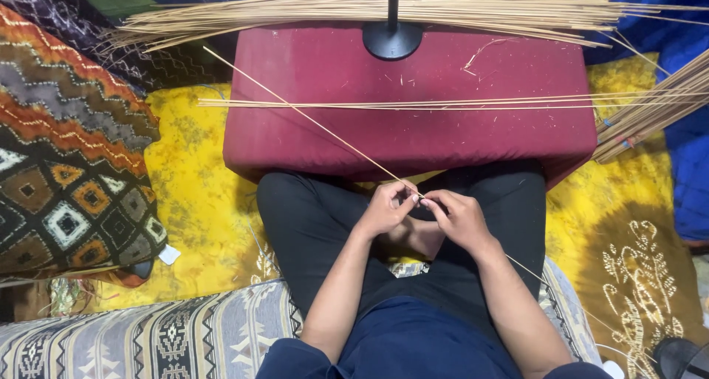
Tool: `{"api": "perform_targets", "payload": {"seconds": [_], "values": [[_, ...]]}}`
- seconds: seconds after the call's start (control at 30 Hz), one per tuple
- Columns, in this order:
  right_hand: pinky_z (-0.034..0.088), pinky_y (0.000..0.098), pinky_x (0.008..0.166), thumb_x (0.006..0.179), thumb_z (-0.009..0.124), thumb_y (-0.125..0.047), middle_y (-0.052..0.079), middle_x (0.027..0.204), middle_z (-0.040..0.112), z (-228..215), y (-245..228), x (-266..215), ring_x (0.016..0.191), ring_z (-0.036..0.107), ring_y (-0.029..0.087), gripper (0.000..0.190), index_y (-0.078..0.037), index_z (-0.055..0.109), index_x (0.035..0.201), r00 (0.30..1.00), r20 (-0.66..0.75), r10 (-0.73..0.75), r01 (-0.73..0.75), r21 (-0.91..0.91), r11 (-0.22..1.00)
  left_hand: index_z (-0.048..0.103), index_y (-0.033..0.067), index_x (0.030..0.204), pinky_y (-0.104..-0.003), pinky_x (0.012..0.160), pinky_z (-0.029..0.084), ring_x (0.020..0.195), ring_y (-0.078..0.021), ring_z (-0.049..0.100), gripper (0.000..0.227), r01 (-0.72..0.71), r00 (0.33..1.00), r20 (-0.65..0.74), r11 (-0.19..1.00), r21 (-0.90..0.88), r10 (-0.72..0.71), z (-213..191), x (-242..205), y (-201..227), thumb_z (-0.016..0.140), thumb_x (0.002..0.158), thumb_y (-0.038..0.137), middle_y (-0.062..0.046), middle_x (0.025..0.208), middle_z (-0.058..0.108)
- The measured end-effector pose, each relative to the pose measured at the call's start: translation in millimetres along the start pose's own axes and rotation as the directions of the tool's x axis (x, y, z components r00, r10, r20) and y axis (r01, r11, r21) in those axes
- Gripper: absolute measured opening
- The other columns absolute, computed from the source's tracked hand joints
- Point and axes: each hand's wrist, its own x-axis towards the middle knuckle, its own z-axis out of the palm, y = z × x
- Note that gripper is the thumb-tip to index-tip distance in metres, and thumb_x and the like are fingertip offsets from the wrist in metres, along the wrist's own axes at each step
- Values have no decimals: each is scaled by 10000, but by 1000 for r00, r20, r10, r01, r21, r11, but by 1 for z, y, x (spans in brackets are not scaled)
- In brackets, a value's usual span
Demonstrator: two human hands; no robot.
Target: Sorting and aligning thin dried stalks into a bundle on a padded surface.
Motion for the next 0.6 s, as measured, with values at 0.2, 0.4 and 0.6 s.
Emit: {"api": "perform_targets", "payload": {"seconds": [0.2, 0.4, 0.6], "values": [[614, 370, 624, 925, 743, -83, 98, 770, 763, -1, -4, 2, 728, 761, 294, 73, -78, 761, 996, 1000, -2, -9, 9, 3, 1000, 716, 53, 883, -346, 710, 527, 734, -222, 652, 7, -10, 1000, 9, 1000, 8, 10, 0, -1, -3, 717, 890, 55, -110, 793, 710], [615, 367, 618, 928, 744, -87, 92, 768, 763, -1, -4, 0, 724, 761, 289, 71, -85, 765, 995, 1000, -7, -8, 8, 6, 1000, 703, 36, 865, -359, 724, 529, 750, -245, 664, 39, 1, 1000, -6, 1000, 11, -1, 6, -4, -7, 726, 890, 55, -128, 809, 719], [610, 377, 621, 918, 749, -62, 101, 765, 760, -2, 5, -3, 714, 755, 300, 78, -77, 767, 993, 999, -42, -14, 15, 18, 1000, 734, 59, 942, -314, 779, 562, 780, -142, 694, 65, 71, 982, -161, 982, -174, -100, 4, -3, -21, 690, 973, 95, -61, 793, 742]]}}
